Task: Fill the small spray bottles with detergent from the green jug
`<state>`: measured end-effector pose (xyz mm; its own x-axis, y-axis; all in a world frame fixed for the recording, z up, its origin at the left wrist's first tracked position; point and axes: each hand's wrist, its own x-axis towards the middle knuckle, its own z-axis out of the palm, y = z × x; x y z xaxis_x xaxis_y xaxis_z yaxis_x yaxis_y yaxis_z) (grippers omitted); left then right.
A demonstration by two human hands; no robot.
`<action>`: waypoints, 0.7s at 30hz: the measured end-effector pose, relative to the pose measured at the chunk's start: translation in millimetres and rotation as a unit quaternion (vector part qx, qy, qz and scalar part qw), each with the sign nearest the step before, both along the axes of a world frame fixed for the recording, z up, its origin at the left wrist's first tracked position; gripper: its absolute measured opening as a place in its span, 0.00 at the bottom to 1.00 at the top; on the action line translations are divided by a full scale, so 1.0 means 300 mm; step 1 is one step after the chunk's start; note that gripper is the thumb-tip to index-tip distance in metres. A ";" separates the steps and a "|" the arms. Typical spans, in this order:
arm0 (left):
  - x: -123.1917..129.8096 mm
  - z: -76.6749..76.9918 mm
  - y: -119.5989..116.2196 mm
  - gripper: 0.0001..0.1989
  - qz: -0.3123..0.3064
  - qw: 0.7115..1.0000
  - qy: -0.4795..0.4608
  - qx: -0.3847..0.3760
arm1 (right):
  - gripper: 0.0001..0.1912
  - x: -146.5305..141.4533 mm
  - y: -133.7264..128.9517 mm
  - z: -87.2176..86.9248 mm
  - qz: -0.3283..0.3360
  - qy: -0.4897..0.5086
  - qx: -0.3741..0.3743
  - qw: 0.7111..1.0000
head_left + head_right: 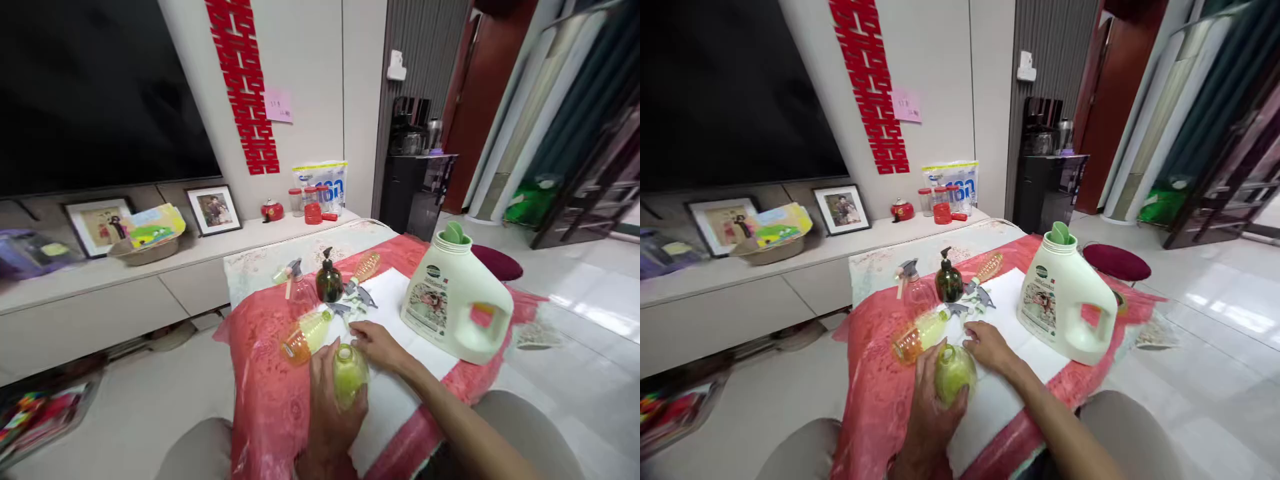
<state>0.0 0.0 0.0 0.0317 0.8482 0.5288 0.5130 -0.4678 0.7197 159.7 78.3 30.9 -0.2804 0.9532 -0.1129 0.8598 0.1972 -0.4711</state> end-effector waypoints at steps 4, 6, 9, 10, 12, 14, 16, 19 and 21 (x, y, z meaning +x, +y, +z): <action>-0.013 -0.010 -0.005 0.30 -0.011 1.000 -0.004 -0.018 | 0.19 0.071 -0.104 0.004 -0.025 -0.008 0.022 0.999; -0.010 -0.012 -0.006 0.31 -0.020 0.999 -0.016 -0.034 | 0.23 0.109 -0.173 -0.002 -0.033 -0.024 0.038 0.998; -0.003 -0.010 -0.007 0.31 -0.041 0.997 -0.038 -0.062 | 0.30 0.155 -0.273 -0.018 -0.012 -0.058 0.032 0.998; -0.001 -0.008 -0.008 0.31 -0.043 0.996 -0.042 -0.072 | 0.33 0.165 -0.299 -0.023 0.000 -0.068 0.022 0.997; -0.002 -0.006 -0.009 0.31 -0.040 0.994 -0.047 -0.089 | 0.35 0.175 -0.336 -0.028 0.014 -0.081 0.003 0.997; -0.005 -0.007 -0.009 0.33 -0.031 0.993 -0.056 -0.104 | 0.35 0.174 -0.357 -0.028 0.018 -0.087 -0.004 0.996; -0.009 -0.013 -0.008 0.35 -0.023 0.991 -0.069 -0.117 | 0.35 0.168 -0.372 -0.024 0.024 -0.088 -0.009 0.996; -0.009 -0.022 -0.009 0.37 -0.016 0.987 -0.082 -0.135 | 0.35 0.163 -0.395 -0.008 0.036 -0.088 -0.019 0.995; -0.005 -0.024 -0.009 0.37 -0.012 0.986 -0.087 -0.139 | 0.34 0.168 -0.411 0.011 0.038 -0.086 -0.021 0.995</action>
<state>-1.4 -2.7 -7.3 -0.0172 0.9611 0.2755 0.3610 -0.2510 0.8981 210.1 -44.9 34.3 -0.3242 0.9237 -0.2043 0.9118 0.2475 -0.3277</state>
